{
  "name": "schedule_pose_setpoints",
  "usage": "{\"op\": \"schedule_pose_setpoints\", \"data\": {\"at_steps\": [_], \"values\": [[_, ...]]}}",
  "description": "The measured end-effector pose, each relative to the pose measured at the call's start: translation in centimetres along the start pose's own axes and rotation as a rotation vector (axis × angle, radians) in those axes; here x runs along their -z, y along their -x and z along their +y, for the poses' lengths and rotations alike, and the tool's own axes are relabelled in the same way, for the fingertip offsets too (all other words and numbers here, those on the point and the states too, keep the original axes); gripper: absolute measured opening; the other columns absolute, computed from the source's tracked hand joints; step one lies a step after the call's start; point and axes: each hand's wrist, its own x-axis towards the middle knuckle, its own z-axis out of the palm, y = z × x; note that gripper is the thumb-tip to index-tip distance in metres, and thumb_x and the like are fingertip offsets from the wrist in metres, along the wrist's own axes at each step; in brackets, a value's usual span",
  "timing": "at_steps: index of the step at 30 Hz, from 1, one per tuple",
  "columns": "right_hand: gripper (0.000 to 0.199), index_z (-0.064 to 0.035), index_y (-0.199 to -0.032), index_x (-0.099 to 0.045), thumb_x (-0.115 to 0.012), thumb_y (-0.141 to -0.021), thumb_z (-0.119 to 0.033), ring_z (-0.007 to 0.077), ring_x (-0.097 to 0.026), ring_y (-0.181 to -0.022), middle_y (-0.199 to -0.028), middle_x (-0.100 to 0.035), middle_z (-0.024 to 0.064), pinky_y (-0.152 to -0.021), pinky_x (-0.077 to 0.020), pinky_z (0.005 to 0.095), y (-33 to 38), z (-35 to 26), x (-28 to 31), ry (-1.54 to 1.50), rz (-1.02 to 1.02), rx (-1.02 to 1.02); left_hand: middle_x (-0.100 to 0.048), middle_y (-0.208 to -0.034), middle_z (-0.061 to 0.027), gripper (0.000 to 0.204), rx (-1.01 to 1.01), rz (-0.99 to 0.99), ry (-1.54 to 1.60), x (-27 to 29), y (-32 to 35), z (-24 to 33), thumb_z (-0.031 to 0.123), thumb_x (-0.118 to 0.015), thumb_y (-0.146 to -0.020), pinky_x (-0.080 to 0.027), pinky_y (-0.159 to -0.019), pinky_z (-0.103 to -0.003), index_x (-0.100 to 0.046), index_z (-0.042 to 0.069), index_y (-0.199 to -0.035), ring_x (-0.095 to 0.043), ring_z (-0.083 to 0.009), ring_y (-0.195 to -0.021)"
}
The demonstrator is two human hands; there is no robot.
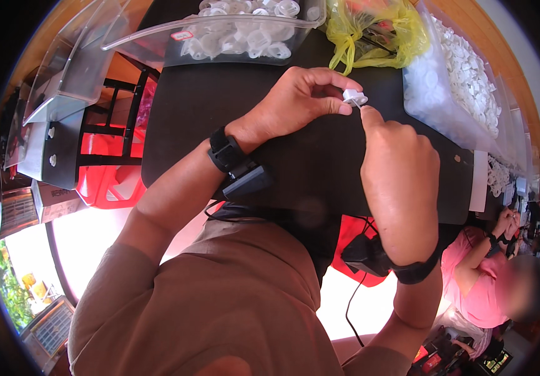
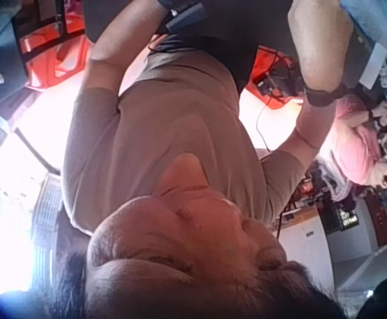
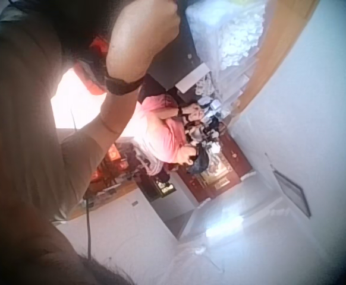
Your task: Assembling small white plastic components by fitting them together and using a small metal tool to adjust or test the fit.
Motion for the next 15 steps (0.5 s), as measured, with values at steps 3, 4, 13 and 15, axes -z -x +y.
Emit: {"op": "schedule_pose_setpoints", "data": {"at_steps": [3,4,13,15], "values": [[0.026,-0.0039,-0.110,-0.067,-0.054,-0.087,-0.002,0.0382,-0.066,-0.072,-0.075,-0.065,0.0214,-0.064,-0.0525,0.0457,-0.2,1.2,-0.2,-0.156,-0.001,0.012,-0.071,-0.100,-0.0049,0.027,0.000,-0.018,-0.010,0.1,0.0,-0.1,0.000,-0.070,-0.086,-0.054,-0.083,-0.025,-0.069,0.003,-0.112,-0.066,-0.0099,-0.089],[0.024,-0.0037,-0.107,-0.068,-0.053,-0.088,-0.003,0.0395,-0.065,-0.073,-0.077,-0.065,0.0227,-0.065,-0.0517,0.0467,-0.3,1.5,-0.3,-0.234,0.003,0.011,-0.071,-0.101,-0.0050,0.027,0.013,-0.028,-0.008,0.0,0.0,-0.1,0.000,-0.070,-0.086,-0.054,-0.084,-0.025,-0.068,0.003,-0.112,-0.066,-0.0103,-0.090],[0.024,-0.0004,-0.111,-0.066,-0.051,-0.093,-0.005,0.0171,-0.047,-0.048,-0.054,-0.048,0.0113,-0.052,-0.0407,0.0336,-0.4,3.8,-0.9,-0.551,-0.080,0.055,-0.070,-0.103,-0.0053,0.027,0.001,-0.084,-0.031,-0.1,0.0,-0.3,0.001,-0.069,-0.086,-0.053,-0.086,-0.026,-0.068,0.002,-0.113,-0.065,-0.0110,-0.092],[0.022,0.0004,-0.109,-0.066,-0.052,-0.091,-0.004,0.0291,-0.054,-0.059,-0.066,-0.055,0.0183,-0.058,-0.0440,0.0379,-0.6,3.6,-0.4,-0.560,-0.122,0.018,-0.070,-0.103,-0.0053,0.027,-0.003,-0.088,-0.045,0.1,0.0,-0.5,0.001,-0.069,-0.086,-0.053,-0.086,-0.026,-0.068,0.002,-0.113,-0.065,-0.0109,-0.093]]}}
